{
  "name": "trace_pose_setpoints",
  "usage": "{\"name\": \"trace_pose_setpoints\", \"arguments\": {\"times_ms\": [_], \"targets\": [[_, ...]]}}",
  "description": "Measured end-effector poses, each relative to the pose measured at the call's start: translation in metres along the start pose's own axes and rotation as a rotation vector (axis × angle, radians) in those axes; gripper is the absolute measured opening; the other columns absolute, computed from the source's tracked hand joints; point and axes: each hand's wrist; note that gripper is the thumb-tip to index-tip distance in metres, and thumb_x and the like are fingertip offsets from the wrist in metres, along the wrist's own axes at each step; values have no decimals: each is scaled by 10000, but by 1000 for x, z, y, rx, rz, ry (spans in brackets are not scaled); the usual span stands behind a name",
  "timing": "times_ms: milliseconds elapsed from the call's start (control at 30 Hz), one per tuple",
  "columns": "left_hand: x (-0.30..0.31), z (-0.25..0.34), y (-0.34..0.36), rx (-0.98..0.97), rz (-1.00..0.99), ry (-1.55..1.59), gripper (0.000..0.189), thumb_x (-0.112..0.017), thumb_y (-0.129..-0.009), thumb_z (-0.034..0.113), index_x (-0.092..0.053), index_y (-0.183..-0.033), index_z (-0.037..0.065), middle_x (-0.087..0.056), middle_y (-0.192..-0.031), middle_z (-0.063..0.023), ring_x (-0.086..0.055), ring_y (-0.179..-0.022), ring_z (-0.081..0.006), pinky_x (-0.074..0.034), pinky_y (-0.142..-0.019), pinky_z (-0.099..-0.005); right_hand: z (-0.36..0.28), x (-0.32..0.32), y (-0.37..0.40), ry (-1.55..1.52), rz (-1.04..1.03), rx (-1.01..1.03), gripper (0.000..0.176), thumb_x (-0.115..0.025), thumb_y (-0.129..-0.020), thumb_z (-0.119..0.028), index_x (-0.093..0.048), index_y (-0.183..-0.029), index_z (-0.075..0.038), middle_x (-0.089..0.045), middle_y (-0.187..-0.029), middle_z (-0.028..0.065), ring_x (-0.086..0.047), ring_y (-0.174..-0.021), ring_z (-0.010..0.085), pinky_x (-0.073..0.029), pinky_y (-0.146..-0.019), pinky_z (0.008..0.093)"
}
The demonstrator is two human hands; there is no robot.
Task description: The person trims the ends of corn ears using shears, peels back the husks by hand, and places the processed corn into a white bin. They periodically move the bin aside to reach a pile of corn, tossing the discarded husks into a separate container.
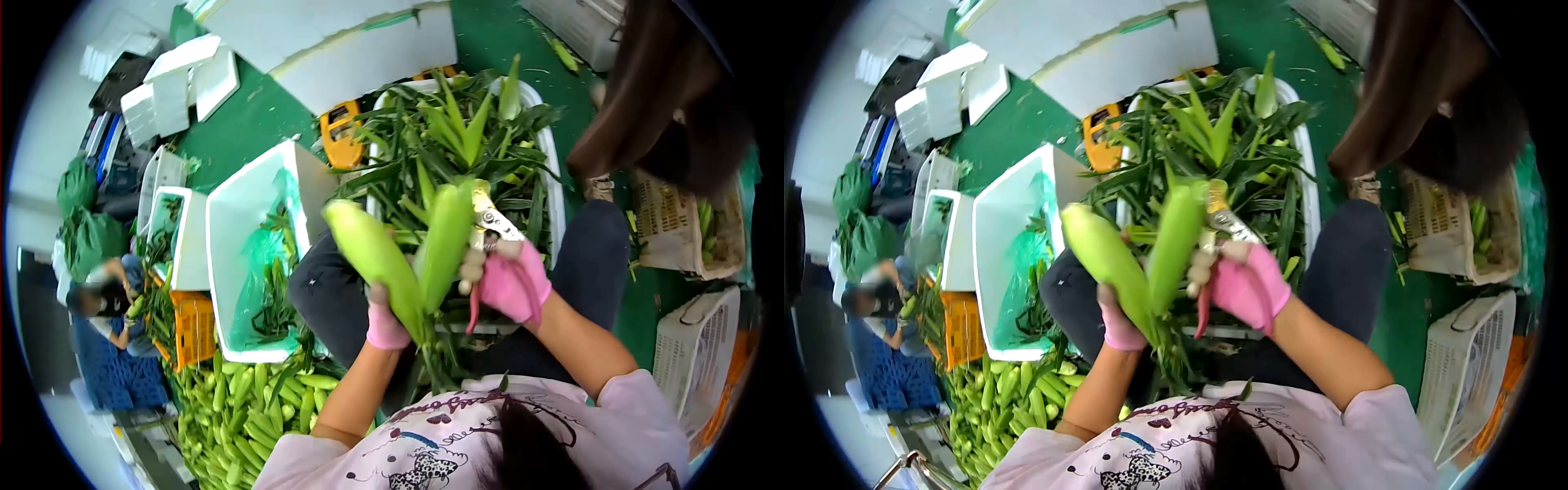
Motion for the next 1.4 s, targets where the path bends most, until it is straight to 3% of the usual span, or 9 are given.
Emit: {"name": "trace_pose_setpoints", "arguments": {"times_ms": [300, 367, 433, 600, 667, 833, 1067, 1233, 1400], "targets": [[42, 51, -10, -512, 110, -1147, 732, -908, -656, 102, -504, -1263, 43, -556, -1259, -104, -568, -1135, -223, -468, -994, -358, -40, 45, -1, 5, 319, -10, 295, -660, -922, -314, -594, -1059, -62, -666, -989, 92, -636, -969, 243, -495, -936, 420], [35, 54, -11, -887, 163, -1250, 768, -883, -659, 57, -467, -1305, 78, -509, -1299, -133, -539, -1173, -277, -446, -1024, -386, -5, 14, 53, -26, 32, -396, 221, -641, -924, -169, -600, -1080, -18, -666, -1053, 144, -640, -1007, 283, -492, -957, 451], [18, 47, -6, -982, 250, -1269, 775, -838, -685, -3, -437, -1340, 92, -493, -1296, -137, -522, -1177, -293, -430, -1035, -399, 18, 10, 88, 150, 268, -592, 327, -659, -889, -78, -563, -1194, -12, -655, -1126, 161, -649, -994, 261, -503, -944, 439], [-1, -6, 14, -749, 81, -1280, 477, -786, -717, 85, -605, -1157, 52, -519, -1131, -142, -559, -1024, -300, -482, -880, -374, 32, -14, 54, 653, 278, -12, 382, -692, -885, -150, -514, -1195, -15, -624, -1099, 96, -628, -881, 168, -550, -748, 331], [-25, -4, 22, -677, -86, -1468, 545, -770, -691, 24, -604, -1207, 87, -486, -1166, -154, -588, -976, -317, -528, -806, -380, 30, -25, 48, 458, 310, -131, 416, -681, -904, -192, -524, -1252, -25, -636, -1109, 81, -648, -923, 175, -561, -773, 335], [-23, 6, 13, -153, -436, -885, 565, -712, -848, 32, -515, -1378, 51, -406, -1415, -145, -512, -1270, -284, -465, -1055, -380, 20, -9, 57, 469, 305, -3, 463, -685, -889, -193, -521, -1286, -19, -655, -1087, 88, -655, -972, 203, -565, -837, 355], [-28, -45, 6, -208, -34, -921, 300, -593, -898, 35, -551, -1192, -3, -607, -987, -80, -573, -903, -199, -477, -842, -302, 28, 10, 60, 1285, 356, 264, 700, -776, -743, -136, -432, -1334, 13, -613, -1112, 111, -605, -995, 207, -498, -927, 354], [5, -15, -80, -51, 389, -313, 181, -562, -1008, 234, -486, -980, 73, -552, -722, -31, -537, -536, -156, -450, -475, -284, 4, 7, 96, 863, 254, 59, 671, -727, -777, -125, -426, -1361, 7, -570, -1199, 91, -559, -1097, 180, -448, -996, 337], [6, -2, -94, 261, 127, -47, 625, -660, -954, 237, -306, -1410, -5, -427, -1410, -210, -568, -1238, -350, -587, -838, -391, -6, 4, 115, 774, 318, 192, 677, -704, -783, -113, -412, -1381, 13, -577, -1198, 89, -559, -1103, 180, -447, -1006, 342]]}}
Point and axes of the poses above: each hand's wrist, its own y-axis away from the middle knuckle, its own x-axis out of the back of the hand, z = x × y
